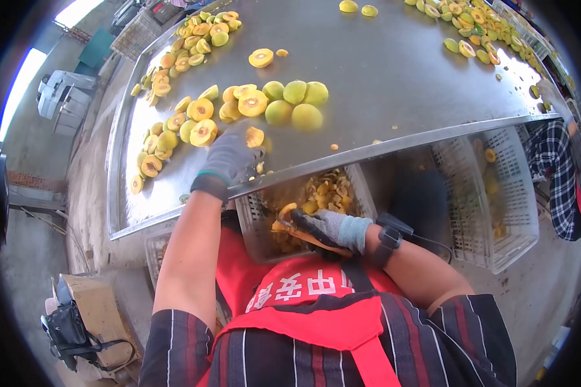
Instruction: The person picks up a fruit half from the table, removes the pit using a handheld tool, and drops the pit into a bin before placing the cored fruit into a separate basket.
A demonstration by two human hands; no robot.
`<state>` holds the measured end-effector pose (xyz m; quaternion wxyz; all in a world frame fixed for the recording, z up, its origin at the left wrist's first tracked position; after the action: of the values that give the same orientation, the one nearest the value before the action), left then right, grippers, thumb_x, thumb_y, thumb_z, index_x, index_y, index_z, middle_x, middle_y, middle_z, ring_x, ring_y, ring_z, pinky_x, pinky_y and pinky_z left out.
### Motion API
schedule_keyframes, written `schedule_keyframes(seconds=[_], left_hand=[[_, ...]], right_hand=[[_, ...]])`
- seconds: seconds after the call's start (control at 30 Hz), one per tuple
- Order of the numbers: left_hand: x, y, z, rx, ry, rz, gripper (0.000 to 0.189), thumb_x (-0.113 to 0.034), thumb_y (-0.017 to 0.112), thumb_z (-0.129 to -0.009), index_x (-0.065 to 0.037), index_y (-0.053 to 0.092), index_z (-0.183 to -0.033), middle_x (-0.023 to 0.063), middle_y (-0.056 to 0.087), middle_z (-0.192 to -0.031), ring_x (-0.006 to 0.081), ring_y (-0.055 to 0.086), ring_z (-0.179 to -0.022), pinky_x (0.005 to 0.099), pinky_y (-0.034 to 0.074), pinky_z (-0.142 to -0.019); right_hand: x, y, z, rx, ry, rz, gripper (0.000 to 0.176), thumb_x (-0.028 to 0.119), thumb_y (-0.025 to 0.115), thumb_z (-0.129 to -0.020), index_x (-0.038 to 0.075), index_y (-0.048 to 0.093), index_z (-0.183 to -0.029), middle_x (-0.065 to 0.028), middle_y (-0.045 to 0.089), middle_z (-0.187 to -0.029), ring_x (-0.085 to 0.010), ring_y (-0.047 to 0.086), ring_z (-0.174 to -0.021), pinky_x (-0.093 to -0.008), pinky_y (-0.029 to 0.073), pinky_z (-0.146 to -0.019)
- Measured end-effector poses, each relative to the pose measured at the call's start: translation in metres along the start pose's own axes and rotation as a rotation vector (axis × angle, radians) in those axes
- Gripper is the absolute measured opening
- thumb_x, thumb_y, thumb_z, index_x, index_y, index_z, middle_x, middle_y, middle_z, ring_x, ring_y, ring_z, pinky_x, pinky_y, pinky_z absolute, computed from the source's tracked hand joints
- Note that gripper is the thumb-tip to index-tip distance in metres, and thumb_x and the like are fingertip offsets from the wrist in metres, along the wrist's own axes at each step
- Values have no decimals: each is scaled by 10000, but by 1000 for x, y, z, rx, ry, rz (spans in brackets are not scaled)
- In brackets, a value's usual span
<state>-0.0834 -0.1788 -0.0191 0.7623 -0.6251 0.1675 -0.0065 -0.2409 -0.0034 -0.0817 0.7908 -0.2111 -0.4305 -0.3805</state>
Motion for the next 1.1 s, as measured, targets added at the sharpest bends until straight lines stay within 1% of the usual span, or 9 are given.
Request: schedule_keyframes(seconds=[0.2, 0.27, 0.37, 0.57, 0.63, 0.8, 0.93, 1.0, 1.1], left_hand=[[8, -2, 21, -28, 127, 222, 555, -225, 656, -779, -45, 472, -1270, 152, 613, -1078, 302, 623, -938, 361, 504, -801], [4, -21, 64, 53, -47, 1216, 399, -130, 581, -852, -27, 509, -1231, 89, 637, -1013, 209, 646, -750, 286, 526, -648], [-1, -15, 121, 58, 69, 1661, 313, -79, 522, -900, -25, 532, -1208, 56, 631, -991, 124, 613, -672, 231, 500, -574], [-11, 42, 161, 174, -114, 1917, 467, -292, 521, -914, 7, 466, -1268, 112, 615, -1018, 172, 600, -703, 270, 496, -620], [-14, 33, 166, 199, 20, 1958, 454, -247, 515, -912, -5, 444, -1289, 121, 598, -1059, 177, 600, -780, 275, 497, -666], [0, 31, 165, -298, 28, 1425, 563, -84, 562, -869, -47, 314, -1374, 111, 504, -1201, 180, 574, -939, 254, 515, -699], [-9, 35, 170, -86, 33, 1553, 575, -41, 573, -852, -76, 324, -1370, 120, 522, -1183, 195, 583, -948, 271, 532, -698], [-8, 43, 172, 255, 4, 1922, 506, -225, 550, -908, -91, 339, -1348, 136, 546, -1150, 219, 607, -900, 289, 546, -682], [-17, 29, 172, 72, 119, 2124, 520, -433, 454, -932, -40, 424, -1271, 167, 562, -1127, 278, 567, -1021, 384, 487, -850]], right_hand=[[19, 1, 18, 96, 51, -484, 587, 632, 429, -864, 72, 606, -880, -51, 549, -615, -122, 527, -490, -243, 413, -420], [26, 2, 20, 71, 10, -481, 575, 622, 449, -862, 68, 599, -899, -42, 539, -613, -113, 516, -481, -232, 407, -407], [30, 4, 18, 66, -69, -520, 560, 602, 475, -863, 58, 592, -927, -23, 521, -618, -100, 497, -467, -221, 398, -395], [37, 23, 3, 3, -59, -532, 532, 565, 470, -885, 49, 570, -968, -40, 520, -619, -119, 494, -469, -242, 393, -406], [43, 25, 0, 21, -284, -308, 514, 567, 484, -876, 63, 561, -937, -54, 520, -630, -134, 495, -472, -254, 397, -414], [49, 27, 9, -35, -29, -354, 450, 523, 561, -852, 98, 531, -996, -51, 509, -620, -122, 510, -490, -262, 413, -416], [57, 33, 9, -131, -189, -261, 449, 461, 594, -854, 74, 520, -1068, -63, 548, -645, -136, 532, -507, -275, 426, -445], [56, 34, 7, -194, -295, -181, 446, 435, 605, -853, 65, 513, -1084, -89, 576, -659, -185, 565, -519, -311, 454, -474], [66, 29, 17, -557, -636, 368, 428, 393, 609, -847, 39, 500, -1061, -165, 611, -717, -325, 604, -614, -399, 480, -571]])
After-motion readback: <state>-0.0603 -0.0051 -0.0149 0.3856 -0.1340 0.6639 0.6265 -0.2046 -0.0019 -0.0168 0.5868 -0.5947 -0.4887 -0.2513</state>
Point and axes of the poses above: each hand's wrist, its own z-axis away from the middle knuckle, its own y-axis out of the palm, x = y × z, the point moved 4 cm from there along -z, towards the middle knuckle
